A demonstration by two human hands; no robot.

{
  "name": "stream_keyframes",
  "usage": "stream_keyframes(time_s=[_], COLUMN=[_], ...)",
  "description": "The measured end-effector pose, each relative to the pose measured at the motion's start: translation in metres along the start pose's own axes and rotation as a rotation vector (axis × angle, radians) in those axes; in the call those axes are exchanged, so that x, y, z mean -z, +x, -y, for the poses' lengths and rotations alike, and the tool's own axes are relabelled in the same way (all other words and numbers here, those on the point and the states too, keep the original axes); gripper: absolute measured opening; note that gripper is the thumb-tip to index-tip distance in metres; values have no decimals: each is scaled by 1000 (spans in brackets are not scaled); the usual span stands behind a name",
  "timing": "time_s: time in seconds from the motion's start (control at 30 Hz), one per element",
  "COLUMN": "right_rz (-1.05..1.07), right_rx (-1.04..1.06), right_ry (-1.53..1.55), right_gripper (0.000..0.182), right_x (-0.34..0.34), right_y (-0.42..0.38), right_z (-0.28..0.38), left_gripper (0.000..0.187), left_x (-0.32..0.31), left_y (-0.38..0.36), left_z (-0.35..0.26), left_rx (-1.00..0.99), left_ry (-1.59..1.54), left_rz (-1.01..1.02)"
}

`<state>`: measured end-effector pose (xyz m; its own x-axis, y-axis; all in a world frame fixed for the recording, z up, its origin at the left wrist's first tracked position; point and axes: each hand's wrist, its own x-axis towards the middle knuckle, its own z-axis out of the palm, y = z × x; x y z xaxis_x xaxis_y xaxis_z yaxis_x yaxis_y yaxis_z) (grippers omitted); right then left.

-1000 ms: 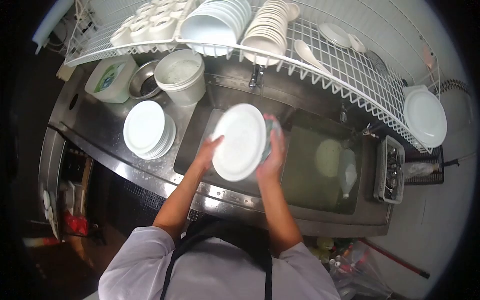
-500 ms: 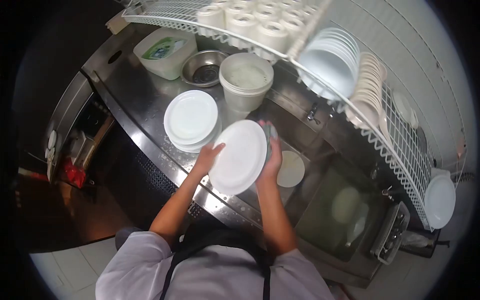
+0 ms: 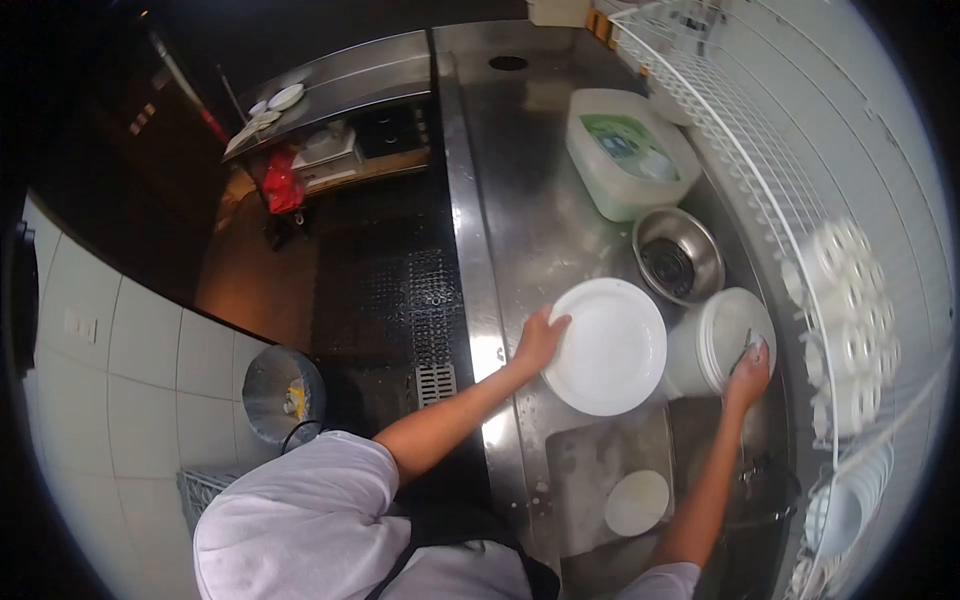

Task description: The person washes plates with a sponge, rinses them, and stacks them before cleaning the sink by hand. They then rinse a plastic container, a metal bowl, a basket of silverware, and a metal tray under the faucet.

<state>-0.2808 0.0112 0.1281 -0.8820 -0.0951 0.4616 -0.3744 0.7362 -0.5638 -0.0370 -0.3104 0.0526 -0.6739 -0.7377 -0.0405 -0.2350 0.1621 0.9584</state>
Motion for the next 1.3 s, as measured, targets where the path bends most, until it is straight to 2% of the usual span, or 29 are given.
stream_keyframes(time_s=[0.1,0.17,0.23,0.3,0.33,0.37,0.43,0.47,0.5,0.53,0.57,0.6,0.63,0.7,0.77,0.83,0.9,0.93,0.97,1.07,1.1,1.2,1.3], right_rz=[379,686,783,824,832,990,1061,1036,972,845,658,542,408,311,266,179,228,357,378,532,600,511,540], right_rx=[254,167,118,47,27,-62,214,244,195,4,-116,-143,-82,-153,-312,-374,-463,-514,-499,-404,-363,-230,-233], right_ry=[-447,-594,-541,-372,-284,-235,-425,-388,-278,-59,264,417,493,668,754,669,508,246,-7,-262,-320,-260,-289], right_gripper=[41,48,52,56,59,58,52,50,48,48,40,44,46,47,52,57,57,57,54,47,46,42,42], right_x=[-31,-39,-73,-108,-128,-126,-65,-36,-11,13,28,54,73,121,150,168,165,173,180,196,199,196,198], right_y=[37,36,47,58,63,67,50,45,45,36,26,13,2,-43,-105,-189,-289,-331,-366,-445,-458,-468,-462], right_z=[-41,-64,-128,-205,-236,-235,-117,-70,-29,-14,-13,1,3,7,-22,-55,-117,-131,-128,-138,-140,-154,-153], left_gripper=[47,47,46,38,36,54,70,71,68,71,74,74,72,63,53,39,25,22,22,26,27,30,36], left_x=[16,16,2,6,-10,-7,-20,-19,-24,-24,-25,-24,-26,-26,-51,-90,-138,-163,-196,-292,-316,-379,-425], left_y=[-3,-6,-7,-11,-11,-18,-21,-28,-28,-33,-35,-33,-42,-74,-115,-159,-200,-216,-230,-265,-276,-295,-300], left_z=[-18,-19,-4,-11,8,-5,12,-2,11,6,8,20,16,-18,-45,-46,-34,-25,8,122,150,225,277], left_rx=[125,119,112,74,-47,86,35,56,-54,-129,-102,-125,-238,-518,-614,-621,-404,-290,-236,-117,-141,-208,-156], left_ry=[82,111,194,68,153,50,78,30,40,64,63,166,291,432,183,5,39,110,212,581,626,749,779], left_rz=[-31,-177,-272,-241,-375,-225,-138,-57,-7,14,46,14,-87,-217,-79,103,459,651,759,1016,986,934,837])
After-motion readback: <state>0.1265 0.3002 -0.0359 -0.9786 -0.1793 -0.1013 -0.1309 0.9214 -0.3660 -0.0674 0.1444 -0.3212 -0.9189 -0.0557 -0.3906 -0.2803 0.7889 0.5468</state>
